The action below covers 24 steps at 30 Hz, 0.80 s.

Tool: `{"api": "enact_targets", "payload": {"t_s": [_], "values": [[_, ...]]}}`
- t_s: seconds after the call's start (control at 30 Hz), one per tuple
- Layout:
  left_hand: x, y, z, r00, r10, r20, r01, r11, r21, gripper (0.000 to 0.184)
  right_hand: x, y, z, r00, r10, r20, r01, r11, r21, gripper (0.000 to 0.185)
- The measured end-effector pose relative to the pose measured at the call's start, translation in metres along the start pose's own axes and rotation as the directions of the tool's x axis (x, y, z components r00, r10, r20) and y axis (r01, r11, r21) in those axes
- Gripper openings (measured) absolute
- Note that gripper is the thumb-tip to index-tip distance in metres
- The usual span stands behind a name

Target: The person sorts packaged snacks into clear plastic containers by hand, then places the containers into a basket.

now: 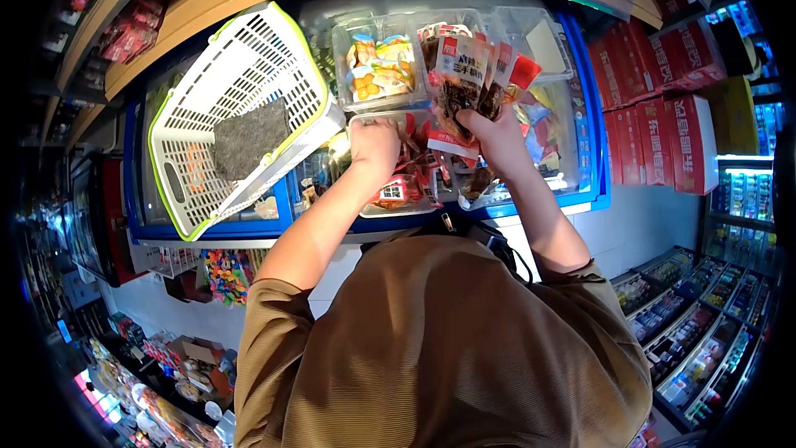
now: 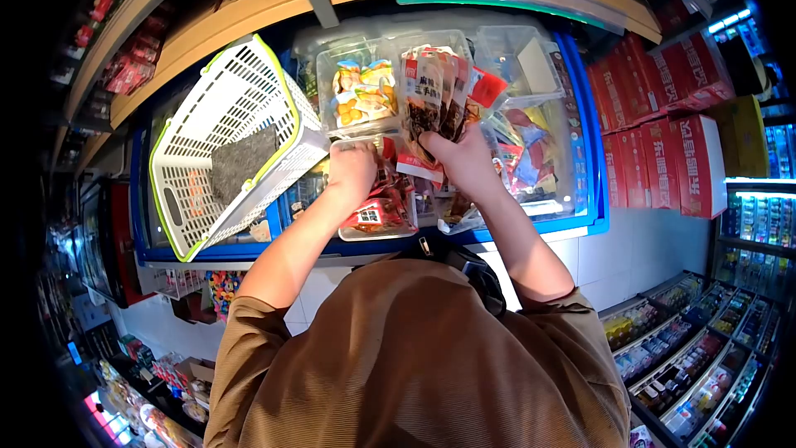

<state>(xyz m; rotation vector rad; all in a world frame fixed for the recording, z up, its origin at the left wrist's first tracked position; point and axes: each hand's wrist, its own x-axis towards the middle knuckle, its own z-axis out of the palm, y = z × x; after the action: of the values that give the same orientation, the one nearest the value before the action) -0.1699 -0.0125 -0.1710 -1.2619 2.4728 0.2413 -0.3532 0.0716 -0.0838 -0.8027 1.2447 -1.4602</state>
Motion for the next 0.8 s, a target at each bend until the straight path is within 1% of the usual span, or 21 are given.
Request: {"api": "enact_targets", "payload": {"t_s": [0.03,0.07,0.17,0.2,0.27,0.3,0.33,0.37,0.43,0.47,0.57,0.6,0.7,0.73,0.8], "values": [[0.006,0.003,0.005,1.000,0.002,-0.027,-0.002,1.000,-0.029,0.028,-0.003,-0.001,-0.004,1.000,0.014,-0.007,-0.014,1.000,-0.019,0.033],[0.010,0.000,0.009,0.997,0.019,0.079,-0.014,0.998,-0.069,0.029,-0.005,-0.001,-0.009,0.999,0.031,-0.015,-0.031,0.999,-0.037,0.033],[0.016,-0.006,0.041,0.996,0.083,0.017,-0.084,0.990,0.113,0.031,-0.009,0.005,-0.021,0.999,0.049,-0.016,-0.050,0.996,-0.071,0.035],[0.021,-0.013,0.033,0.984,0.144,0.110,-0.157,0.979,0.129,0.032,-0.009,0.005,-0.024,0.998,0.064,-0.008,-0.065,0.995,-0.081,0.035],[0.029,-0.014,0.025,0.960,0.153,0.233,-0.179,0.979,0.098,0.033,-0.010,0.006,-0.025,0.995,0.104,-0.011,-0.104,0.990,-0.092,0.037],[0.033,-0.014,0.024,0.944,0.153,0.293,-0.182,0.980,0.076,0.033,-0.009,0.008,-0.025,0.997,0.080,-0.015,-0.081,0.993,-0.085,0.038],[0.037,-0.014,0.023,0.941,0.143,0.307,-0.161,0.986,0.035,0.036,-0.007,0.012,-0.025,0.998,0.058,-0.013,-0.059,0.995,-0.080,0.038],[0.039,-0.014,0.022,0.935,0.158,0.317,-0.172,0.985,0.019,0.036,-0.005,0.014,-0.023,0.999,0.033,-0.008,-0.033,0.997,-0.075,0.038],[0.034,-0.015,0.010,0.922,0.184,0.340,-0.190,0.982,-0.014,0.037,-0.004,0.016,-0.020,0.999,0.031,-0.008,-0.031,0.999,-0.013,0.038],[0.033,-0.018,0.028,0.951,0.237,0.198,-0.248,0.968,0.032,0.031,-0.001,0.017,-0.021,0.999,0.032,0.005,-0.032,0.999,0.001,0.038],[0.006,-0.006,0.019,0.973,0.230,-0.016,-0.222,0.953,0.205,0.025,0.002,0.019,-0.019,0.999,0.050,-0.013,-0.050,0.999,0.017,0.038],[0.003,-0.006,0.018,0.955,0.270,-0.120,-0.232,0.937,0.262,0.023,0.002,0.020,-0.019,0.998,0.061,-0.028,-0.061,0.998,0.013,0.038],[-0.002,-0.005,0.008,0.956,0.292,0.015,-0.290,0.939,0.187,0.034,0.003,0.020,-0.014,0.999,0.014,-0.034,-0.013,0.999,0.031,0.037],[-0.001,-0.009,0.009,0.952,0.304,0.024,-0.305,0.946,0.110,0.039,0.003,0.022,-0.013,0.998,0.046,-0.043,-0.045,0.998,0.036,0.036],[0.005,-0.018,0.006,0.939,0.316,0.133,-0.317,0.948,-0.015,0.033,0.005,0.023,-0.012,0.993,0.102,-0.060,-0.100,0.994,0.042,0.035]]}}
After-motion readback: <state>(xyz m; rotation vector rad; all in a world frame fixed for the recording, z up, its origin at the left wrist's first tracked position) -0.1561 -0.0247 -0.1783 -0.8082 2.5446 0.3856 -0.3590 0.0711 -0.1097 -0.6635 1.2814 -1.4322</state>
